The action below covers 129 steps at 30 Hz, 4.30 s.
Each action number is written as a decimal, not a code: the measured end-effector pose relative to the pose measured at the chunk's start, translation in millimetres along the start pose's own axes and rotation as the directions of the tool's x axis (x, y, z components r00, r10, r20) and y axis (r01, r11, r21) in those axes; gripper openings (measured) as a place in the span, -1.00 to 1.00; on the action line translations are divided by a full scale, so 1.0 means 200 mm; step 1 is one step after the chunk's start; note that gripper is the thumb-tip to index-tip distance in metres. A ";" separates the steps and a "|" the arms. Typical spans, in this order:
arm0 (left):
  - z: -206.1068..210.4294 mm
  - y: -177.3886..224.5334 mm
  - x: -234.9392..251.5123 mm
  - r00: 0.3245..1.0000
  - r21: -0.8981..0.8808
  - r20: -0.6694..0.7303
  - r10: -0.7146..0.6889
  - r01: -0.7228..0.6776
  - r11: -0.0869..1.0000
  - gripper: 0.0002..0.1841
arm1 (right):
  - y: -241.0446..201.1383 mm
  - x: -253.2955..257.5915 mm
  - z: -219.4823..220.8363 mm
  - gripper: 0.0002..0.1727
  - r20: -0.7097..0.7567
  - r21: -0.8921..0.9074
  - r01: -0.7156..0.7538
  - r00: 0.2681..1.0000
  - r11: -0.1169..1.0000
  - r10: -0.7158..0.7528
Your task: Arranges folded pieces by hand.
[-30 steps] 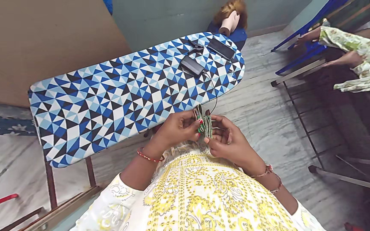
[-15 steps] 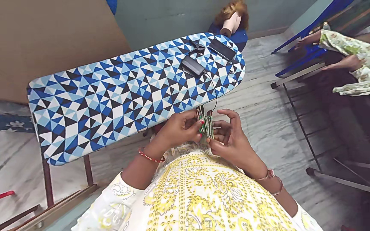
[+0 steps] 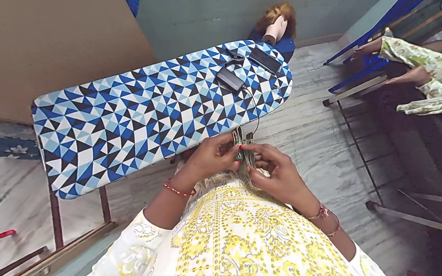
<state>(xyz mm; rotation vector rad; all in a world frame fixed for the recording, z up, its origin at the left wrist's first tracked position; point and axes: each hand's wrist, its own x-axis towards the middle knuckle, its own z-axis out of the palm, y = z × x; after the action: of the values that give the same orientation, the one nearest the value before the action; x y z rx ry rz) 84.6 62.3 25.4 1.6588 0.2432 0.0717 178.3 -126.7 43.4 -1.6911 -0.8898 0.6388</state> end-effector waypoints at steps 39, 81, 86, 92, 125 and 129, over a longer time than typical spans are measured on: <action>-0.16 0.02 0.02 0.990 0.317 -0.016 0.140 -0.127 0.940 -0.68 | -0.02 0.01 -0.01 -0.52 -0.056 -0.080 -0.045 0.998 0.996 0.040; -0.15 0.11 0.03 0.976 0.417 0.043 0.213 -0.212 0.884 -0.71 | -0.04 -0.08 -0.03 -0.42 -0.047 -0.305 -0.027 0.999 0.952 0.014; -0.12 0.10 -0.02 0.942 0.475 0.125 0.312 -0.333 0.814 -0.73 | -0.05 -0.07 -0.03 -0.42 -0.076 -0.290 -0.078 0.995 0.954 0.058; -0.05 0.08 -0.09 0.931 0.420 0.185 0.313 -0.363 0.832 -0.70 | -0.04 -0.08 -0.02 -0.42 -0.106 -0.260 -0.079 0.993 0.962 0.053; 0.15 -0.04 -0.13 0.930 0.336 0.112 0.349 -0.366 0.868 -0.74 | 0.01 -0.07 0.06 -0.37 -0.243 0.024 -0.030 0.969 0.999 0.035; 0.15 -0.05 -0.14 0.933 0.320 0.105 0.345 -0.360 0.876 -0.72 | 0.01 -0.08 0.08 -0.27 -0.260 0.069 -0.028 0.964 0.997 0.045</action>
<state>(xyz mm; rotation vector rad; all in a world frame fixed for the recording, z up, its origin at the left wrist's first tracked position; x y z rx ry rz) 62.3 28.9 14.2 2.0286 -0.0939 0.2819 157.8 -131.1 36.1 -1.6903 -0.6445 0.4497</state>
